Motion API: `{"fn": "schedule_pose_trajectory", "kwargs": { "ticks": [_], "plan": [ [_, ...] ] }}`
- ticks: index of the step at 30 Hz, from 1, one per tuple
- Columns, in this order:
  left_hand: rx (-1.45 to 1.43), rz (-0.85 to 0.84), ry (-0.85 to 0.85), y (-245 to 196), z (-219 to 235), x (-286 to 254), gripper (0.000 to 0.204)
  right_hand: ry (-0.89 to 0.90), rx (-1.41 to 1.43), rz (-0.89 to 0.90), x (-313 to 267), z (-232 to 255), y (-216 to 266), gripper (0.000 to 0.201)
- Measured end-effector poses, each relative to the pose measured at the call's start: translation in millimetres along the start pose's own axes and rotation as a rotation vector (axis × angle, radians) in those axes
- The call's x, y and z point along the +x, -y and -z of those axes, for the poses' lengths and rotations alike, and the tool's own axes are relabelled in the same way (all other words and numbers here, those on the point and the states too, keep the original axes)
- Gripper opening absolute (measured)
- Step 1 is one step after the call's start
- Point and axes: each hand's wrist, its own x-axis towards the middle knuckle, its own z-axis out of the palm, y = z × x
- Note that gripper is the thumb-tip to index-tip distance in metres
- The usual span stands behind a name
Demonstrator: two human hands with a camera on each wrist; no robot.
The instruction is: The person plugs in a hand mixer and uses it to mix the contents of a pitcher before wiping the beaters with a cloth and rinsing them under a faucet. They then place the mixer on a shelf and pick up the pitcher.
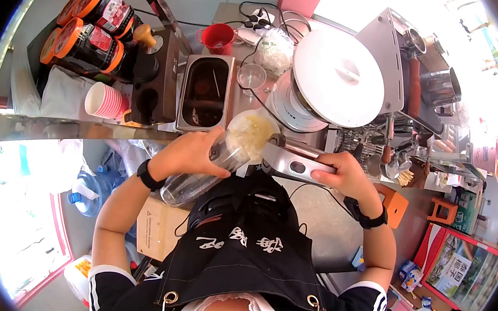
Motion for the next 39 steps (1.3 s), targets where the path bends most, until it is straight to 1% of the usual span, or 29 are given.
{"fn": "schedule_pose_trajectory", "kwargs": {
  "ticks": [4,6,9,13,15,16,18,19,21,22,24,25,27,28,30,31,33,34,36,38,39],
  "plan": [
    [-0.006,0.017,0.020,0,1,1,0.087,0.006,-0.034,0.008,-1,-2,2,0.033],
    [-0.001,0.043,0.047,0,1,1,0.088,-0.034,-0.008,0.001,-1,-3,2,0.032],
    [-0.034,0.062,0.083,1,1,2,0.091,-0.016,-0.016,0.003,-1,-3,3,0.031],
    [-0.038,0.018,0.032,6,-4,3,0.090,0.012,-0.047,-0.006,-2,-5,0,0.030],
    [-0.355,0.296,0.308,-10,11,1,0.084,0.032,-0.063,0.008,-2,-5,0,0.031],
    [-0.356,0.297,0.307,-7,10,3,0.084,0.034,-0.063,0.009,-2,-5,0,0.031],
    [-0.662,0.403,0.440,0,7,9,0.075,-0.008,-0.045,0.006,-3,-7,-1,0.031],
    [-0.663,0.402,0.440,3,9,10,0.075,-0.008,-0.046,0.006,-4,-7,0,0.031],
    [-0.879,0.409,0.485,7,12,10,0.067,-0.013,-0.018,-0.020,-4,-7,0,0.032],
    [-0.880,0.410,0.485,8,12,8,0.067,-0.011,-0.017,-0.021,-5,-7,1,0.032],
    [-1.021,0.433,0.429,10,11,7,0.063,-0.008,-0.018,-0.026,-5,-7,1,0.034],
    [-1.021,0.433,0.429,10,10,6,0.063,-0.008,-0.018,-0.026,-4,-7,1,0.034],
    [-0.957,0.343,0.287,13,6,0,0.060,-0.024,-0.004,0.021,-3,-8,0,0.035],
    [-0.958,0.342,0.287,18,1,-3,0.060,-0.024,-0.004,0.021,-3,-9,0,0.035],
    [-0.833,0.090,0.150,28,-10,-11,0.066,-0.060,-0.013,0.083,-1,-10,-4,0.036],
    [-0.837,0.090,0.147,32,-13,-19,0.066,-0.057,-0.016,0.083,0,-9,-5,0.036],
    [-0.677,0.030,0.027,28,-15,-38,0.076,-0.015,0.023,0.045,2,-7,-9,0.036],
    [-0.682,0.031,0.020,34,-24,-45,0.076,-0.009,0.017,0.047,3,-6,-10,0.036],
    [-0.801,-0.153,-0.053,47,-48,-56,0.082,-0.007,0.043,0.086,7,-6,-9,0.035],
    [-0.815,-0.134,-0.067,44,-65,-66,0.086,0.012,0.043,0.095,9,-5,-9,0.034],
    [-0.781,-0.171,-0.115,39,-74,-69,0.087,0.022,0.051,0.099,11,-4,-9,0.033]
  ]
}}
